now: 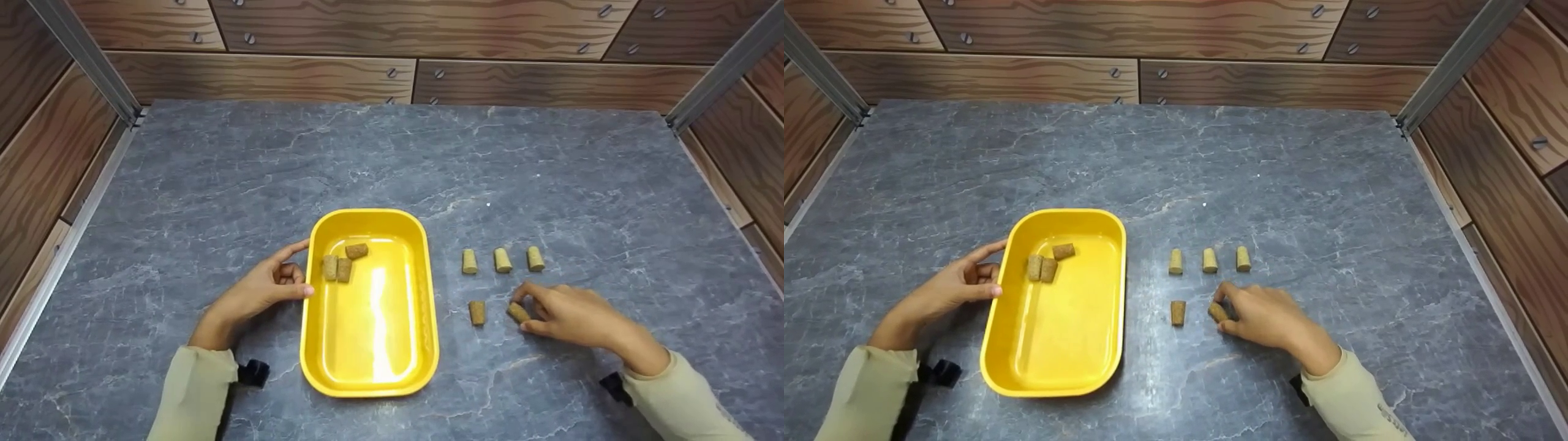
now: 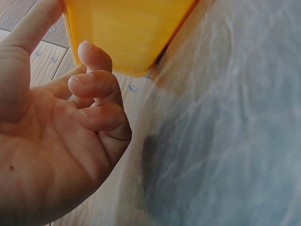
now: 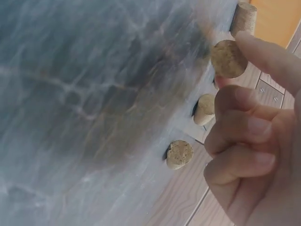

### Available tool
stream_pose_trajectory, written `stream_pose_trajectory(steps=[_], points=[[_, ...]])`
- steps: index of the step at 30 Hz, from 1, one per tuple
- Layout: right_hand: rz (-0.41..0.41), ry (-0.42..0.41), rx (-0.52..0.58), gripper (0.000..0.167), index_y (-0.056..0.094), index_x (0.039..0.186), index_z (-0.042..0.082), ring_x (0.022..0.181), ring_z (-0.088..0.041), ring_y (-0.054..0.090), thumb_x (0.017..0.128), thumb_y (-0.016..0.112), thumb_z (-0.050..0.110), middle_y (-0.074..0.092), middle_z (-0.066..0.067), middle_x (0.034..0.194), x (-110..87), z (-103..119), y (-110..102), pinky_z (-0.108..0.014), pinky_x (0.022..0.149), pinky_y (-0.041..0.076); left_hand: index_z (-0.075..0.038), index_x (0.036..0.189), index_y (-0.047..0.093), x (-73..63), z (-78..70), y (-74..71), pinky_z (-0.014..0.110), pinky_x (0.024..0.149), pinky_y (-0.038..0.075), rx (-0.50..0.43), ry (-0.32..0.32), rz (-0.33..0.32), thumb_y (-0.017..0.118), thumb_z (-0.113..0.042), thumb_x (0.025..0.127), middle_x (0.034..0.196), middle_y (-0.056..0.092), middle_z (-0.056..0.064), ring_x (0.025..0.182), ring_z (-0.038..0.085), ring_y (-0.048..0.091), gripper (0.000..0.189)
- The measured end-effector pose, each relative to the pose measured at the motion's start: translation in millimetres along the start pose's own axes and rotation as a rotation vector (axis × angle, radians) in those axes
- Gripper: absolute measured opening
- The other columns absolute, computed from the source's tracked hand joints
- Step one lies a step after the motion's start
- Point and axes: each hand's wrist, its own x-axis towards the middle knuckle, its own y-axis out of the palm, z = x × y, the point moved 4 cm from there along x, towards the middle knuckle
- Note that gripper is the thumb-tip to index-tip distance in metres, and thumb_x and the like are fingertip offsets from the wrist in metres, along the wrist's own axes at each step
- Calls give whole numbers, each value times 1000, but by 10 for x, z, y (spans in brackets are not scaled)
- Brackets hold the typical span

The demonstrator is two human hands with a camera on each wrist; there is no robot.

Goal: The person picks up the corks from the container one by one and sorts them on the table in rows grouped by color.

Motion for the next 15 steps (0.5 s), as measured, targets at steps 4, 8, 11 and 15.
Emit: stream_pose_trajectory(steps=[4, 8, 11, 15], points=[[31, 11, 16, 35, 62, 117, 19, 56, -5, 42, 86, 71, 32, 51, 9, 68, 15, -14, 12, -27, 51, 33, -6, 153, 22, 2, 1, 3, 21, 72, 44, -3, -2, 0, 76, -17, 83, 82, 55, -1, 72, 7, 51, 89], [28, 13, 23, 31, 64, 113, 19, 57, -5, 42, 86, 71, 33, 52, 9, 67, 15, -14, -3, -28, 53, 35, -6, 153, 22, 4, 1, 2, 20, 72, 45, -12, -4, 0, 75, -16, 83, 82, 56, -1, 72, 7, 51, 88], [7, -15, 22, 24, 65, 109, 20, 57, -5, 42, 86, 70, 28, 52, 10, 67, 13, 2, -32, -28, 53, 35, -6, 153, 22, 2, 2, 2, 21, 72, 45, -17, -5, 2, 75, -15, 84, 82, 56, -1, 72, 7, 52, 88], [11, -59, 25, 22, 66, 107, 24, 55, -4, 39, 86, 68, 17, 51, 10, 66, 16, 21, -58, -25, 51, 33, -7, 153, 22, 0, 1, 5, 21, 72, 45, -16, -4, 7, 75, -15, 84, 82, 56, -1, 72, 7, 52, 88]])
